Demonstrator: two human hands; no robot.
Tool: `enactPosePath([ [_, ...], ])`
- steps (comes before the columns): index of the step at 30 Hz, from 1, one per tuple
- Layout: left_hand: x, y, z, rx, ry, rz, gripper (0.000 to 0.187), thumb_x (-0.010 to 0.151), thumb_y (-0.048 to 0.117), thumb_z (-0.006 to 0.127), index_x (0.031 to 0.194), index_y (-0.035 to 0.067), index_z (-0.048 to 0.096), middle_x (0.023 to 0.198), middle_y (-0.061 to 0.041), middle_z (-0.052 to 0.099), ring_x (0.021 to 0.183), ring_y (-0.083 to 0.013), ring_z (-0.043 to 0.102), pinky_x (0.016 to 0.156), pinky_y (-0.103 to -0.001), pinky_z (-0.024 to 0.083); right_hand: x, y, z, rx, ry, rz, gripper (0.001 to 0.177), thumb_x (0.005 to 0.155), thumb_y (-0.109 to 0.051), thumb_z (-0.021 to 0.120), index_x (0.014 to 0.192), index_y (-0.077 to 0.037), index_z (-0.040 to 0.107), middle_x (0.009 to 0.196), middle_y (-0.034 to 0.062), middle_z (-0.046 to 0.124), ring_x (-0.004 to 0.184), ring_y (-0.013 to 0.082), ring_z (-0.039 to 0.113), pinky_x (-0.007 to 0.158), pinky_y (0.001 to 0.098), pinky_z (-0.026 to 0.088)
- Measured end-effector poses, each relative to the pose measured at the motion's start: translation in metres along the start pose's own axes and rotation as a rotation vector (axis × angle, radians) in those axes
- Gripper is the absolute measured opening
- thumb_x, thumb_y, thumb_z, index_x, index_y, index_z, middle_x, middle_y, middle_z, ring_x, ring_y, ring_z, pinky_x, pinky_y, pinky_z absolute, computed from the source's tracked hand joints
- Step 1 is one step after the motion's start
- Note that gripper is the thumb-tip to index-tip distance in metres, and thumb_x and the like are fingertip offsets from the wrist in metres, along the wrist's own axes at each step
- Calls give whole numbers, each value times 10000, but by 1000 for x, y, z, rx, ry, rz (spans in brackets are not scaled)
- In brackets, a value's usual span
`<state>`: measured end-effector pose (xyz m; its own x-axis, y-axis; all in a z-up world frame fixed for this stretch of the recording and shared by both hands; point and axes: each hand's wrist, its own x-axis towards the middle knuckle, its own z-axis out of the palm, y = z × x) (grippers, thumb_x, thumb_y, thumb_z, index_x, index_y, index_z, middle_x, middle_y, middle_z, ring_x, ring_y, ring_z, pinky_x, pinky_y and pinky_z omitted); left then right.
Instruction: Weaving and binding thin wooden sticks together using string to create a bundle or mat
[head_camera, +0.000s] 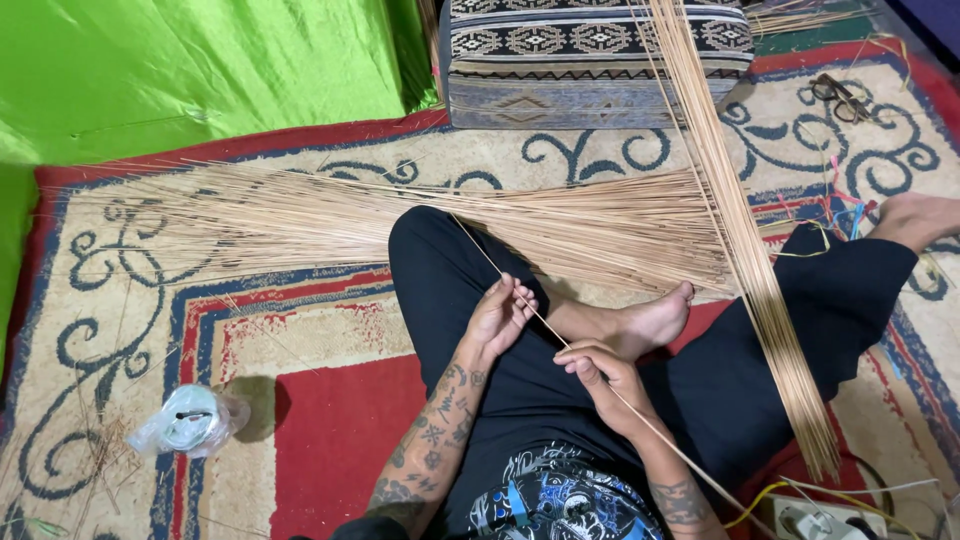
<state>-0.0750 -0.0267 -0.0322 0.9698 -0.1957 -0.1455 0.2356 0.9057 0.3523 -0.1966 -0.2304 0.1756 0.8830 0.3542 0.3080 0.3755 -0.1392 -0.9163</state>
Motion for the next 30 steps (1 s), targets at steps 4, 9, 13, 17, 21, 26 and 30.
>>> enactPosePath([
  [4, -27, 14, 57, 30, -89, -38, 258, 1031, 348, 625, 1092, 146, 773, 993, -105, 798, 999, -244, 771, 942, -392, 593, -8, 29, 0, 54, -32, 107, 509, 1096, -381, 368, 1114, -65, 767, 899, 117, 767, 873, 206, 683, 871, 398, 540],
  [9, -34, 9, 65, 151, -158, -91, 227, 993, 143, 659, 1203, 63, 693, 1069, -131, 786, 1010, -242, 764, 958, -406, 595, -8, 38, -4, 63, 1, 114, 527, 1097, -382, 336, 1142, -51, 744, 985, 135, 781, 898, 218, 732, 879, 381, 553],
  [13, -21, 7, 44, 92, 8, 2, 129, 991, 126, 681, 1068, 44, 744, 910, -147, 792, 897, -251, 786, 922, -400, 613, -11, 39, 0, 88, 11, 125, 552, 1098, -386, 314, 1141, -44, 745, 988, 140, 776, 894, 216, 738, 861, 369, 556],
  [17, -49, 11, 97, 225, -180, -57, 289, 1043, 287, 604, 1208, 63, 685, 1058, -146, 784, 1024, -225, 759, 933, -361, 588, -8, 40, 2, 174, 50, 83, 578, 1108, -400, 298, 1141, -16, 729, 957, 159, 762, 836, 221, 732, 818, 354, 551],
  [21, -32, 0, 73, 394, -63, 40, 268, 1026, 277, 645, 1119, 27, 676, 948, -151, 794, 889, -214, 783, 838, -310, 605, -9, 41, 1, 148, 59, 27, 542, 1085, -391, 353, 1196, 2, 709, 959, 174, 747, 819, 242, 736, 798, 362, 551],
  [26, -46, 20, 104, 465, 0, 86, 338, 1046, 341, 598, 1143, 28, 681, 935, -170, 786, 877, -214, 782, 814, -274, 594, -10, 42, 3, 200, 92, 13, 730, 1087, -502, 227, 1163, 36, 715, 927, 187, 748, 789, 236, 725, 780, 349, 531],
  [30, -78, 14, 153, 519, -169, 4, 335, 1030, 249, 631, 1250, -2, 649, 1004, -182, 781, 914, -186, 774, 840, -257, 597, -9, 47, 4, 243, 142, 3, 741, 1089, -511, 226, 1166, 56, 697, 916, 201, 738, 763, 243, 706, 761, 347, 515],
])
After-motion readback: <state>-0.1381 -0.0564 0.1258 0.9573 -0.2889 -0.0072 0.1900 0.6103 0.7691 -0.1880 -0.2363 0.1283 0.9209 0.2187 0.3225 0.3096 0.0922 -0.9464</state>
